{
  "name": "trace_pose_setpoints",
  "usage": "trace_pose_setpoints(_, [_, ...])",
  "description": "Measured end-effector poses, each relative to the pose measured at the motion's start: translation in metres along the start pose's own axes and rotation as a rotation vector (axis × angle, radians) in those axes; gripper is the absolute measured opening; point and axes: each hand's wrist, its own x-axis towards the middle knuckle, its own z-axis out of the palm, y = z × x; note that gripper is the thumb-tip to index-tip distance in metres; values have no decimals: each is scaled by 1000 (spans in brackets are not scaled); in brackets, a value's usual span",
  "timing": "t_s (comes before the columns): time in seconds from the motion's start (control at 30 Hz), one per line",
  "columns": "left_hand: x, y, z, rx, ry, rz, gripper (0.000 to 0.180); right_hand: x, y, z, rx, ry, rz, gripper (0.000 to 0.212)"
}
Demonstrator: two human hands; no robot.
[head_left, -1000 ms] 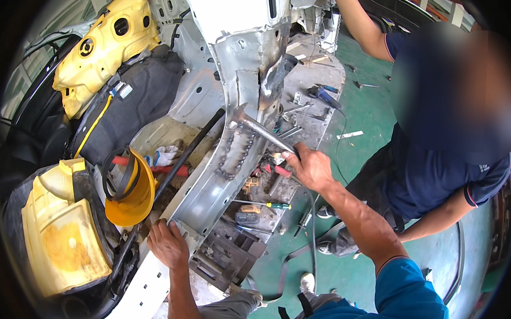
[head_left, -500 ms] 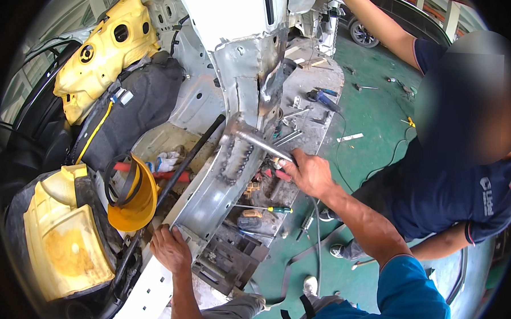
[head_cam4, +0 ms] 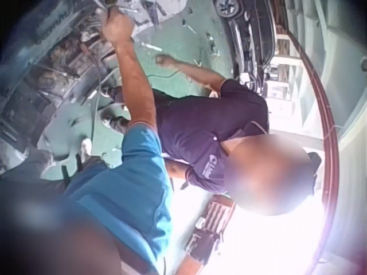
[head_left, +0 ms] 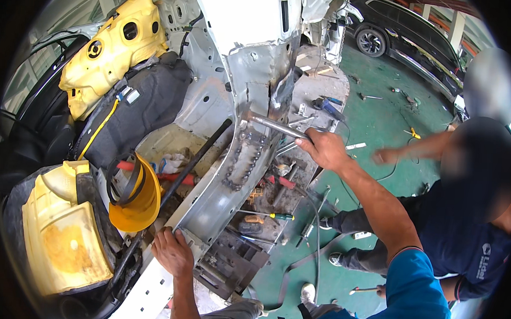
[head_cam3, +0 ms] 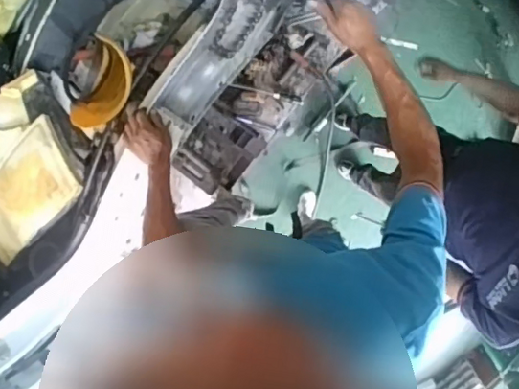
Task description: The person welds a seam on a car frame using a welding torch, then uses a hammer to tap the weld area and a screwdriver to scrape the surface. Another person briefly assists by hammering the same area.
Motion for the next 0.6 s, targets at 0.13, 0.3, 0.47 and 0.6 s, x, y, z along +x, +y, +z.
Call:
trace_pose_setpoints(0.13, [-1, 2, -1, -3, -8, -12, 22, 16, 6, -13, -25, -75, -162, 64])
trace_pose_setpoints(0.3, [-1, 1, -2, 2, -16, -20, 22, 25, 4, -22, -112, -125, -20, 65])
trace_pose_setpoints(0.47, [-1, -1, 0, 7, -40, -28, 23, 17, -1, -35, -69, -69, -241, 63])
trace_pose_setpoints(0.6, [-4, -1, 0, 0, -81, -42, 25, 33, 1, -42, -173, -109, -165, 66])
